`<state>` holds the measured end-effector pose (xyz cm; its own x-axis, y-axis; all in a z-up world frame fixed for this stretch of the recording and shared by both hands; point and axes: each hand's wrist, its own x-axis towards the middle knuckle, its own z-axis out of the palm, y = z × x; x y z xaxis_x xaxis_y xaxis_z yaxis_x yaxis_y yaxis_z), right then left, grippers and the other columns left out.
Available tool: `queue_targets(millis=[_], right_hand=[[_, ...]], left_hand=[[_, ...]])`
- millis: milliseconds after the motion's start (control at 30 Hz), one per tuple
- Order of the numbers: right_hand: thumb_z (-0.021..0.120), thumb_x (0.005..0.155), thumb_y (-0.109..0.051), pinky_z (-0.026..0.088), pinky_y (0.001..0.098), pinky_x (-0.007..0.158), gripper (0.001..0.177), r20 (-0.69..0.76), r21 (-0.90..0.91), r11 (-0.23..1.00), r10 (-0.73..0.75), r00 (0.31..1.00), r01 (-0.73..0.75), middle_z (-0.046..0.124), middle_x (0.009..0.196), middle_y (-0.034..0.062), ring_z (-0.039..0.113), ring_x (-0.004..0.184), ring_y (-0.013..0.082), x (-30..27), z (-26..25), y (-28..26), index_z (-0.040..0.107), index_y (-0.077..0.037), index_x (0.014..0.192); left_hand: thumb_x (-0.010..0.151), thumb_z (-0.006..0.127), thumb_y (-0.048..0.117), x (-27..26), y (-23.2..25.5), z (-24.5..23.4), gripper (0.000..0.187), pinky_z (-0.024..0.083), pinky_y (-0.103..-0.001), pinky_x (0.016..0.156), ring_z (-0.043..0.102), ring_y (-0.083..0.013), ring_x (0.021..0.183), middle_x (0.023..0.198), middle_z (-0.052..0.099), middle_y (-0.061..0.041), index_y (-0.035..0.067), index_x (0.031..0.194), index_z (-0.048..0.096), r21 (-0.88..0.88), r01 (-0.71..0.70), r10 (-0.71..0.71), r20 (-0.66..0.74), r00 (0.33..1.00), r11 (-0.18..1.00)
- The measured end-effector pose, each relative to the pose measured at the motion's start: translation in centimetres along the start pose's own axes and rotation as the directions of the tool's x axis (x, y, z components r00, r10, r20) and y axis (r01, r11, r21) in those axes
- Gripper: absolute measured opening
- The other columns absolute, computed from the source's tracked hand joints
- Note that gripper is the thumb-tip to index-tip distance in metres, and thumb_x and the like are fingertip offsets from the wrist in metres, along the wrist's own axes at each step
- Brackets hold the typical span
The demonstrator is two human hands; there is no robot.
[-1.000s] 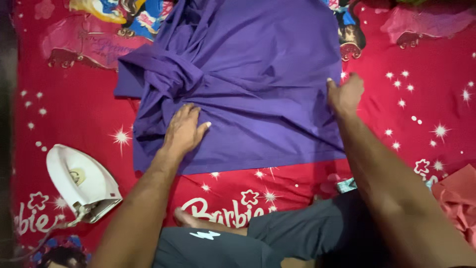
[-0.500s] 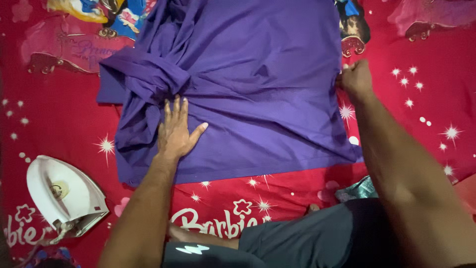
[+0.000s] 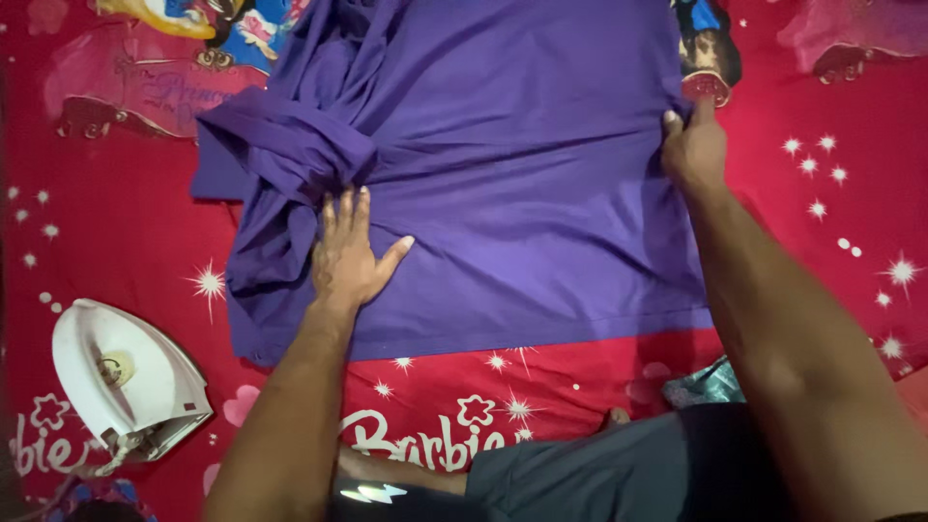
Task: The person irons a purple garment on a bed using a white electric iron. They repeatedly smooth the fabric, reposition the garment, and continue ironing different sections.
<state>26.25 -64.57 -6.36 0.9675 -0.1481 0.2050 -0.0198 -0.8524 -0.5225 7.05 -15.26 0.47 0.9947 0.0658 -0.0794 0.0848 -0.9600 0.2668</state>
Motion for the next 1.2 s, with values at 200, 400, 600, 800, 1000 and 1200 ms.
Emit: queue_targets(millis=[200,400,600,800,1000,1200], right_hand=[[0.064,0.110,-0.030,0.046,0.0642,0.074,0.041,-0.042,-0.137,0.988,0.066,0.997,-0.071,0.068,0.094,0.0313,0.064,0.088,0.0565,2.1,2.0,-1.9,0.043,-0.006,0.135],[0.063,0.111,-0.029,0.048,0.0603,0.081,0.037,0.001,-0.077,0.993,-0.091,0.996,0.091,0.070,0.106,0.0274,0.065,0.096,0.0528,2.0,1.7,-0.7,0.043,-0.002,0.127],[0.059,0.115,-0.035,0.051,0.0554,0.088,0.044,0.156,0.112,0.993,-0.061,0.986,0.043,0.068,0.112,0.0288,0.067,0.102,0.0485,1.0,-0.9,1.6,0.044,0.001,0.133],[0.066,0.106,-0.057,0.051,0.0494,0.083,0.071,0.534,-0.069,0.996,0.078,0.842,-0.049,0.070,0.105,0.0289,0.067,0.094,0.0382,-3.0,-6.2,5.6,0.067,0.013,0.121],[0.076,0.084,-0.060,0.055,0.0481,0.076,0.070,0.736,-0.264,0.952,0.304,0.604,-0.158,0.078,0.088,0.0240,0.071,0.080,0.0312,-8.9,-9.4,7.5,0.080,0.008,0.097],[0.087,0.075,-0.041,0.052,0.0413,0.083,0.062,0.760,-0.115,0.990,0.140,0.635,-0.081,0.077,0.100,0.0139,0.071,0.088,0.0241,-12.5,-9.3,9.4,0.072,0.000,0.118]], left_hand=[[0.086,0.071,0.073,2.3,0.6,-0.3,0.119,0.026,-0.049,0.124,0.015,-0.0411,0.155,0.167,0.011,-0.023,-0.002,0.161,0.016,-0.058,0.101,-0.105,-0.066,0.992,0.993],[0.084,0.066,0.069,2.4,0.7,-0.3,0.117,0.028,-0.043,0.121,0.015,-0.0364,0.157,0.172,0.005,-0.017,0.004,0.163,0.010,-0.155,0.293,-0.283,0.086,0.955,0.943],[0.092,0.063,0.069,0.7,0.4,0.1,0.112,0.028,-0.052,0.123,0.014,-0.0414,0.158,0.172,0.009,-0.020,0.000,0.164,0.013,-0.131,0.122,-0.125,-0.017,0.992,0.984],[0.078,0.069,0.076,-3.6,1.7,-1.8,0.123,0.018,-0.067,0.118,0.003,-0.0367,0.158,0.171,0.005,-0.018,0.004,0.162,0.014,-0.009,0.062,-0.059,0.177,0.982,0.998],[0.060,0.086,0.071,-7.4,2.3,-6.2,0.132,0.020,-0.062,0.121,0.006,-0.0321,0.157,0.170,0.004,-0.014,0.012,0.159,0.021,0.247,-0.089,-0.027,0.429,0.903,0.965],[0.073,0.086,0.044,-10.7,0.7,-6.6,0.076,0.046,-0.046,0.108,0.050,-0.0248,0.138,0.146,0.053,-0.006,0.015,0.137,0.058,0.503,-0.224,-0.039,0.460,0.887,0.835]])
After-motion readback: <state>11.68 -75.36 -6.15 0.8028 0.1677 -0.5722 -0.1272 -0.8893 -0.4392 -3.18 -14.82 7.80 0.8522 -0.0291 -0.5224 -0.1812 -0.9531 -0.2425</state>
